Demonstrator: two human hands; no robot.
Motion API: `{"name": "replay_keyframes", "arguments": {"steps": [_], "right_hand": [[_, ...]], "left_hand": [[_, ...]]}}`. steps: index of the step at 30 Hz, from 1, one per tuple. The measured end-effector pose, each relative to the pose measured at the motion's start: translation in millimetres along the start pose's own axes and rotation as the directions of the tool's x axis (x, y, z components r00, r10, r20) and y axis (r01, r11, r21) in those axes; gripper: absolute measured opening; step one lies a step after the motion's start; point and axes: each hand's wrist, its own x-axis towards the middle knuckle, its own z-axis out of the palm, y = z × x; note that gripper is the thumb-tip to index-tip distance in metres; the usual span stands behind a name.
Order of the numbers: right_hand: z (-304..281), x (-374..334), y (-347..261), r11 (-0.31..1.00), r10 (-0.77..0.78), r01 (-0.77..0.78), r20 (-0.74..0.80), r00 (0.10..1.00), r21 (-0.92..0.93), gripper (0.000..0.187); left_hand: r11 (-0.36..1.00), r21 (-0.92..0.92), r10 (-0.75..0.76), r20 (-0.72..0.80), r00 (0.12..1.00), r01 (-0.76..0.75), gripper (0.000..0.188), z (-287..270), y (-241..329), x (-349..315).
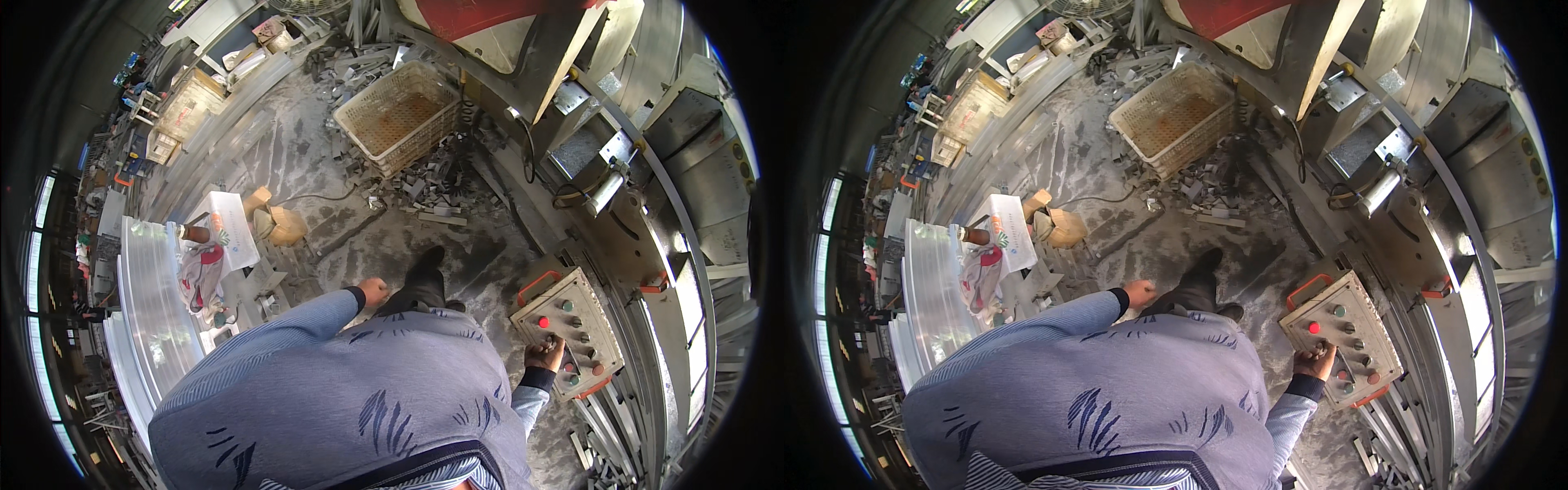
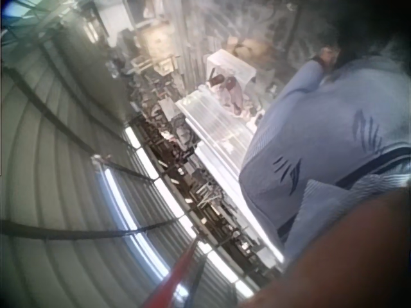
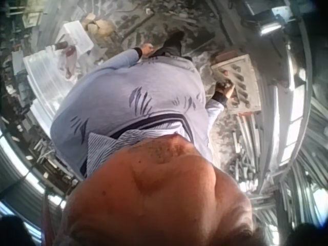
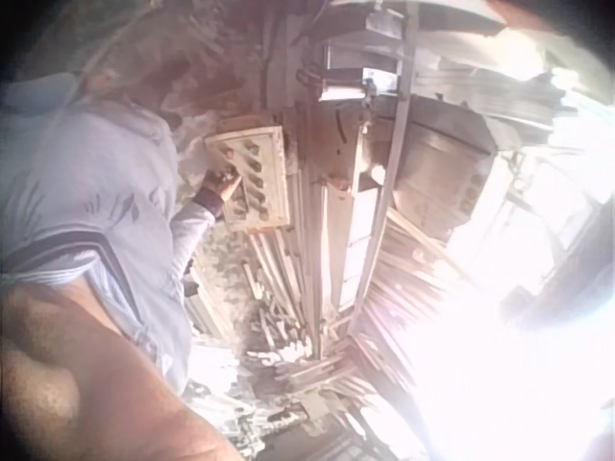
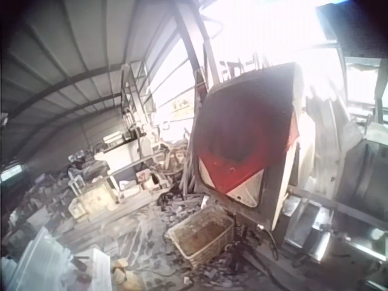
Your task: The person repeatedly places a long metal profile into a cutting machine, presses buttons on a control panel to activate the cut, and removes the cut piece. This cycle is performed multiple times in a workshop setting.
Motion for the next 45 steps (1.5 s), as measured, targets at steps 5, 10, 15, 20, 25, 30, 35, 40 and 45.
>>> {"name": "replay_keyframes", "arguments": {"steps": [5,10,15,20,25,30,35,40,45], "right_hand": [[1,2,0,0.996,0.054,-0.051,-0.048,0.997,0.070,0.018],[2,-2,5,0.991,-0.002,0.003,-0.008,1.000,0.134,0.020],[6,1,7,0.986,-0.043,0.054,-0.069,0.997,0.156,0.017],[21,-20,5,0.995,-0.046,0.057,-0.124,0.991,0.082,0.018],[89,-55,-10,0.794,-0.510,0.452,-0.041,0.859,-0.408,0.018],[237,-51,-96,0.132,-0.757,0.728,0.406,0.512,-0.672,0.020],[408,13,-176,-0.656,-0.647,0.343,0.735,0.202,-0.672,0.033],[512,112,-223,-0.896,-0.430,-0.011,0.861,0.270,-0.444,0.057],[549,191,-261,-0.874,-0.465,-0.112,0.745,0.479,-0.473,0.059]], "left_hand": [[0.997,-0.051,0.047,-0.086,0.995,-0.051,0.028,-4,-2,-3],[0.989,-0.131,-0.079,-0.106,0.991,0.065,0.026,-26,24,4],[0.993,-0.090,0.060,-0.177,0.982,-0.077,0.030,-49,55,31],[0.981,-0.132,0.120,-0.148,0.982,-0.140,0.031,-66,92,75],[0.975,-0.135,0.158,-0.140,0.977,-0.177,0.030,-84,105,122],[0.962,-0.266,0.021,-0.140,0.990,-0.058,0.029,-92,65,161],[0.953,-0.303,-0.088,-0.238,0.967,0.012,0.031,-92,-16,173],[0.789,-0.493,-0.444,-0.046,0.895,0.366,0.033,-86,-79,144],[0.825,-0.429,-0.395,0.030,0.918,0.369,0.028,-52,-98,118]]}}
